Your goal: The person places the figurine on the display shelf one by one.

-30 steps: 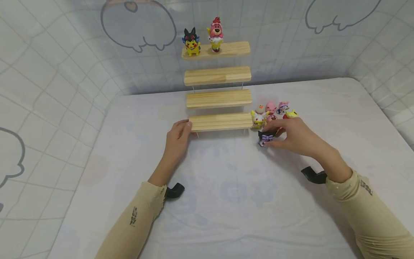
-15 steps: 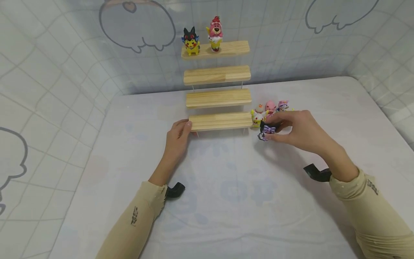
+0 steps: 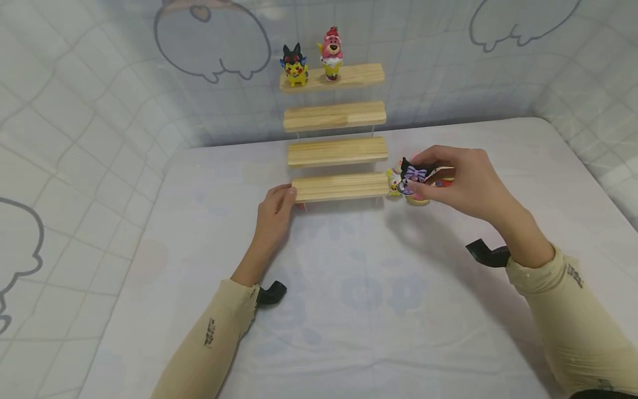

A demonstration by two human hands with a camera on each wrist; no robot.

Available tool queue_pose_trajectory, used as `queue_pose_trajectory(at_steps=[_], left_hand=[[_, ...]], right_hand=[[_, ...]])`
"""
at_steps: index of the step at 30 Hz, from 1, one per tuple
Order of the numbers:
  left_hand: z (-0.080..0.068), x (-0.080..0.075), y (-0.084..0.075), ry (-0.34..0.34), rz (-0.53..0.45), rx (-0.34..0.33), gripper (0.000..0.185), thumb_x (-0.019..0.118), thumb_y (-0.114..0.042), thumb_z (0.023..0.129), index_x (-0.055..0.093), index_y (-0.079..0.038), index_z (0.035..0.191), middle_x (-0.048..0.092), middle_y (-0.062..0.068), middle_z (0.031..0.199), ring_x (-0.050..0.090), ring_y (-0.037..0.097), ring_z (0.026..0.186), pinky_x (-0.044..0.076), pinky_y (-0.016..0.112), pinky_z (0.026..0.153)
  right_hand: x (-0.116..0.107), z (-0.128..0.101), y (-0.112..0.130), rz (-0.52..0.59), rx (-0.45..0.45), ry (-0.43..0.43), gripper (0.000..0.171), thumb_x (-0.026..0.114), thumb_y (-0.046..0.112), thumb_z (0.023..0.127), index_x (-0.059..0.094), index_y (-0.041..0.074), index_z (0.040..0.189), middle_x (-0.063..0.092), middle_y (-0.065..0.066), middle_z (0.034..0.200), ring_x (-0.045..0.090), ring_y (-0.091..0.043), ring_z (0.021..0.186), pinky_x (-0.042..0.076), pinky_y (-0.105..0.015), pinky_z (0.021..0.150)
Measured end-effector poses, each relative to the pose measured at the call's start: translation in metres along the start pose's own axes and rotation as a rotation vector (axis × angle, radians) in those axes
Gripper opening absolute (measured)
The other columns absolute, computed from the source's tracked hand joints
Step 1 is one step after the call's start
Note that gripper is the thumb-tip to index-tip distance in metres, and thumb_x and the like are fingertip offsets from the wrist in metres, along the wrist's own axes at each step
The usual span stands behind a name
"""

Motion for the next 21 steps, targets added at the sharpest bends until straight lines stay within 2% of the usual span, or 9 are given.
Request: queue_pose_trajectory(at_steps=[6, 9, 16, 21], left_hand=[[-0.001, 0.000, 0.000, 0.008, 0.007, -0.013, 0.048, 0.048, -0.039, 0.112, 0.073, -0.001, 0.126, 0.061, 0.017, 0.145, 0.053, 0.031, 0.141, 0.040, 0.050, 0.119], [-0.001, 0.000, 0.001, 0.009, 0.010, -0.016, 0.048, 0.048, -0.039, 0.112, 0.075, -0.001, 0.121, 0.061, 0.017, 0.145, 0.054, 0.031, 0.141, 0.040, 0.050, 0.119], [-0.001, -0.001, 0.000, 0.002, 0.008, -0.012, 0.046, 0.048, -0.038, 0.112, 0.076, -0.002, 0.115, 0.062, 0.016, 0.145, 0.053, 0.031, 0.142, 0.039, 0.049, 0.121], [-0.001, -0.001, -0.001, 0.002, 0.006, -0.010, 0.047, 0.048, -0.039, 0.112, 0.077, -0.002, 0.106, 0.062, 0.017, 0.145, 0.053, 0.031, 0.141, 0.040, 0.050, 0.120]], right_hand=[[-0.010, 0.017, 0.014, -0.008, -0.046, -0.023, 0.033, 0.088, 0.006, 0.083, 0.075, 0.005, 0.113, 0.075, 0.003, 0.103, 0.072, -0.002, 0.083, 0.058, -0.012, 0.081], [-0.016, 0.025, 0.019, -0.021, -0.061, -0.029, 0.034, 0.088, 0.005, 0.083, 0.074, 0.002, 0.114, 0.075, 0.001, 0.105, 0.072, 0.000, 0.085, 0.057, -0.012, 0.082], [-0.030, 0.051, 0.024, -0.088, -0.029, -0.019, 0.036, 0.086, 0.012, 0.087, 0.074, 0.004, 0.119, 0.075, -0.004, 0.112, 0.067, 0.004, 0.090, 0.053, -0.007, 0.086], [-0.037, 0.078, 0.028, -0.125, -0.012, 0.003, 0.037, 0.084, 0.018, 0.090, 0.072, 0.005, 0.123, 0.073, -0.006, 0.115, 0.064, 0.001, 0.092, 0.052, -0.007, 0.083]])
Point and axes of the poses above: each hand's wrist, its own z-axis towards the middle knuckle, its own x-axis out of the palm, y = z × x, the point moved 10 cm from there along z, towards the middle knuckle
